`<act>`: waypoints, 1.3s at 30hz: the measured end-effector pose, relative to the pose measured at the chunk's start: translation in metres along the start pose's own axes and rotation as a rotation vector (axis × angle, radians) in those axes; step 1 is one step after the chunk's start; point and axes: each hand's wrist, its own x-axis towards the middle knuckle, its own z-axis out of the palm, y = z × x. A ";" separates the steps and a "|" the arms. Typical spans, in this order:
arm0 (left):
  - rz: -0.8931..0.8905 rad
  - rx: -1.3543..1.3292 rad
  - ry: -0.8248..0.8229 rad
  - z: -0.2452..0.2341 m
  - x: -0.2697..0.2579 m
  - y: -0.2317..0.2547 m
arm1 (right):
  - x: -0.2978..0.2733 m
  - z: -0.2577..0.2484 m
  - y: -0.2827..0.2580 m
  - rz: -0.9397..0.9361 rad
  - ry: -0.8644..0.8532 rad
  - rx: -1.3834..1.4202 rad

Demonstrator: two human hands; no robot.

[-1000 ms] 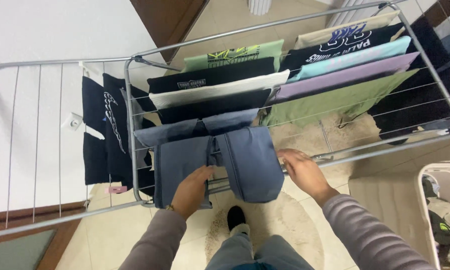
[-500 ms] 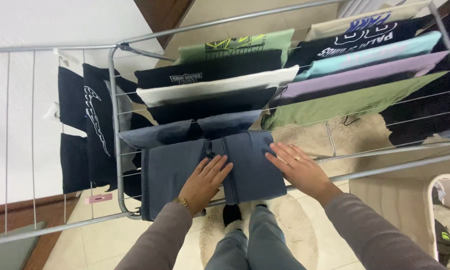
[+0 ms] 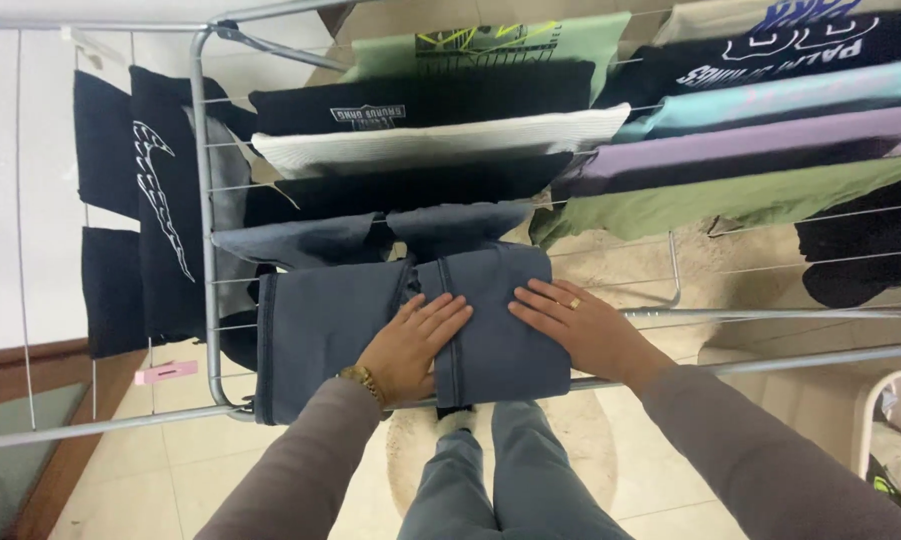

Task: The person folds a pair of gray jeans and a green t-shirt on a metal drying rack, then places them into a white laundry bin. The person repeats the process with another pair of gray jeans, folding them neatly before placing them in the bin.

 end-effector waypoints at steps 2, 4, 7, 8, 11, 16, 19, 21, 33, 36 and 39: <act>-0.019 -0.002 0.006 0.008 0.003 -0.005 | -0.003 0.009 0.008 0.014 -0.003 0.025; -0.036 -0.002 0.016 0.012 0.007 -0.010 | -0.003 0.013 0.016 0.028 -0.005 0.046; -0.106 -0.101 -0.007 0.012 0.014 -0.014 | -0.001 0.015 0.027 0.071 -0.111 0.104; -0.131 -0.107 -0.006 0.011 0.017 -0.013 | -0.001 0.016 0.030 0.090 -0.146 0.145; -0.181 -0.103 -0.010 0.024 0.022 -0.022 | -0.002 0.024 0.039 0.119 -0.191 0.182; -0.270 -0.104 -0.077 0.012 0.036 -0.023 | -0.004 0.042 0.049 0.115 -0.111 0.169; -0.284 -0.138 -0.145 0.006 0.042 -0.025 | 0.004 0.028 0.048 0.162 -0.186 0.173; -0.297 -0.093 -0.203 0.002 0.047 -0.026 | 0.012 0.018 0.048 0.222 -0.371 0.212; -0.417 -0.014 -0.522 -0.012 0.072 -0.024 | 0.017 0.030 0.066 0.291 -0.605 0.214; -0.391 -0.033 -0.516 0.008 0.067 -0.036 | 0.016 0.027 0.064 0.329 -0.647 0.222; -0.375 -0.025 -0.540 -0.004 0.068 -0.030 | 0.017 0.012 0.057 0.329 -0.626 0.187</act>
